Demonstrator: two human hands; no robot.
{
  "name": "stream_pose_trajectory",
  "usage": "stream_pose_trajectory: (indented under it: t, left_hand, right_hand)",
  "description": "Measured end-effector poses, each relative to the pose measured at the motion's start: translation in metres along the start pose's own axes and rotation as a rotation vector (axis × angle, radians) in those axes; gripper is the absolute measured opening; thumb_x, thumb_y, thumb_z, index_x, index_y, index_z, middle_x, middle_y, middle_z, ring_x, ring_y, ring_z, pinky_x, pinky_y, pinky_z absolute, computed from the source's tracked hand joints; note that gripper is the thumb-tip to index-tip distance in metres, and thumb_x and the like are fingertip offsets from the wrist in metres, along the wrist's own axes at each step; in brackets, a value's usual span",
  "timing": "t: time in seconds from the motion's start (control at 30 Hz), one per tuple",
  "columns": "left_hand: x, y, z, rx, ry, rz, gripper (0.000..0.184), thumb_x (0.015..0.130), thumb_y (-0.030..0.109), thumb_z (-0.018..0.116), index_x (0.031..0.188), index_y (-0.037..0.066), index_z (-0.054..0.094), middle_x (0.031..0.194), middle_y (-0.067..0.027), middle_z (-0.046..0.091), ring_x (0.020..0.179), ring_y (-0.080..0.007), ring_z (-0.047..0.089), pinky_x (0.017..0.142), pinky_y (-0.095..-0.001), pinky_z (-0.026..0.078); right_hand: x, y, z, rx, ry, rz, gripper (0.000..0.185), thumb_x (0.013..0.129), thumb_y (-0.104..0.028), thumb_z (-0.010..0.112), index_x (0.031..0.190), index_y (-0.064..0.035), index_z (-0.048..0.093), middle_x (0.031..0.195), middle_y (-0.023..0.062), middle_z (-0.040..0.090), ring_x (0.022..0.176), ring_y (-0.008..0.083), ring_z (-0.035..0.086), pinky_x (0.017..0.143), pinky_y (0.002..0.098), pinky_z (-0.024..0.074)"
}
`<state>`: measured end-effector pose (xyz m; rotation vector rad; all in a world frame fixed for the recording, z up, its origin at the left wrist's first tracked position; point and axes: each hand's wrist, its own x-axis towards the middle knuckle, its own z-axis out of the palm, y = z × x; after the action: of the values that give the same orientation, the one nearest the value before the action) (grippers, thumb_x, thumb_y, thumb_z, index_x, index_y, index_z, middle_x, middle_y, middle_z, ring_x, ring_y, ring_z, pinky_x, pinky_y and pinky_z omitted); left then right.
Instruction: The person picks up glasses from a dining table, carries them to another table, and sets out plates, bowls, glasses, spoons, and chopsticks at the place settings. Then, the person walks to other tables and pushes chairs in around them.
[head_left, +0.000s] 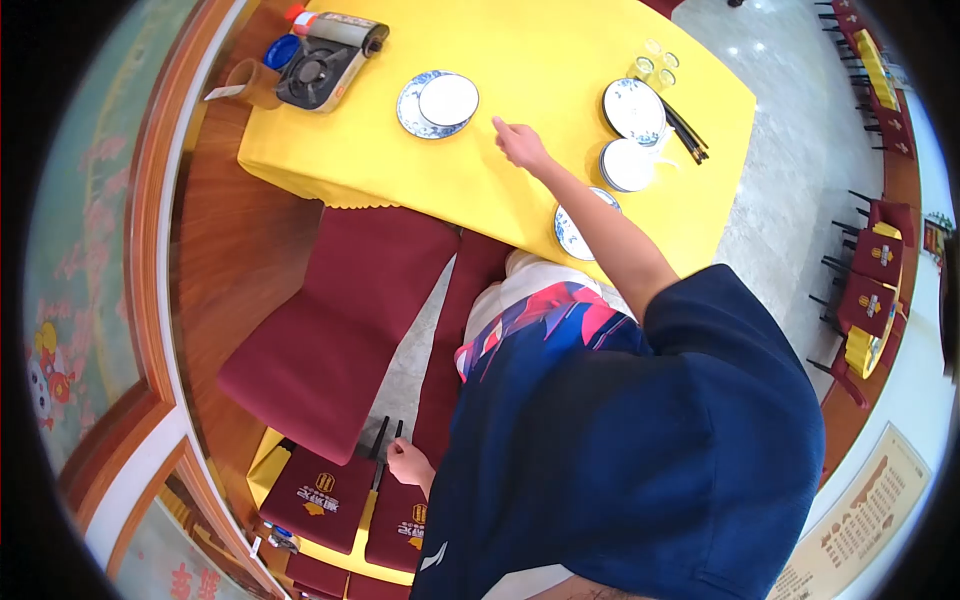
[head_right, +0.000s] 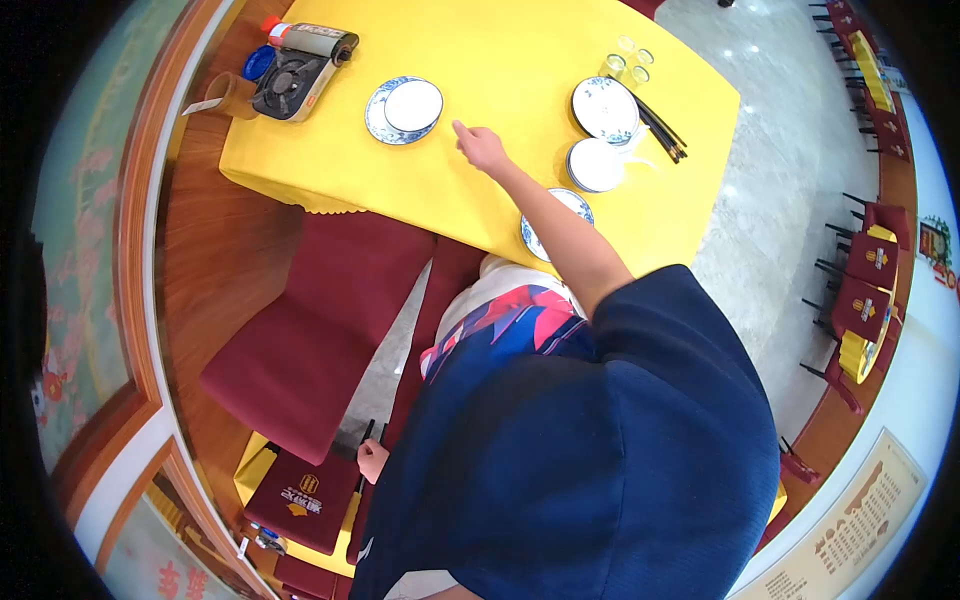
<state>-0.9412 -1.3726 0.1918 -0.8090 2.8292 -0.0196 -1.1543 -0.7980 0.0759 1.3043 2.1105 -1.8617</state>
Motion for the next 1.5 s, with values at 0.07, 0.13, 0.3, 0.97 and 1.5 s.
stream_pose_trajectory:
  t: [0.07,0.13,0.3,0.97,1.5]
  left_hand:
    - [0.005,-0.008,0.005,-0.002,0.002,-0.006,0.032,0.086,0.034,0.054,0.084,0.006,0.070,0.078,-0.0126,0.069,0.069,-0.0346,0.066,0.058,-0.0469,0.049]
    - [0.008,-0.011,0.007,-0.002,-0.054,-0.010,0.031,0.086,0.034,0.054,0.085,0.008,0.071,0.078,-0.0114,0.069,0.069,-0.0344,0.066,0.058,-0.0469,0.049]
    - [0.005,0.000,-0.002,-0.011,-0.064,-0.017,0.030,0.085,0.034,0.054,0.084,0.010,0.071,0.078,-0.0106,0.069,0.069,-0.0335,0.066,0.058,-0.0468,0.049]
    - [0.001,0.006,0.000,0.004,-0.016,-0.094,0.029,0.084,0.033,0.054,0.085,0.010,0.072,0.077,-0.0096,0.069,0.072,-0.0322,0.065,0.061,-0.0455,0.049]
    - [0.107,0.189,0.094,-0.934,-0.642,0.410,0.028,0.096,0.018,0.052,0.092,-0.006,0.067,0.084,-0.0098,0.068,0.075,-0.0146,0.065,0.068,-0.0269,0.056]
  right_hand:
    - [-0.038,0.021,-0.029,-0.034,0.041,-0.025,0.059,0.094,-0.052,0.045,0.064,-0.0032,0.055,0.055,0.0036,0.049,0.049,0.0136,0.049,0.048,0.0292,0.0400]
    - [-0.081,0.043,-0.055,-0.172,0.100,-0.045,0.062,0.095,-0.051,0.043,0.057,-0.0030,0.052,0.051,0.0056,0.048,0.047,0.0153,0.048,0.051,0.0314,0.0408]
    - [-0.129,0.096,-0.119,-0.073,0.471,0.264,0.074,0.095,-0.060,0.029,0.052,-0.0030,0.050,0.047,0.0060,0.046,0.041,0.0162,0.044,0.044,0.0322,0.0375]
    - [-0.117,0.154,-0.193,0.075,0.429,0.120,0.042,0.095,-0.035,0.050,0.064,-0.0062,0.050,0.056,-0.0020,0.043,0.046,0.0076,0.038,0.044,0.0250,0.0300]
    - [-0.180,0.213,-0.144,-0.028,0.238,0.167,0.046,0.097,-0.042,0.049,0.071,-0.0038,0.055,0.064,-0.0008,0.048,0.058,0.0093,0.042,0.054,0.0261,0.0370]
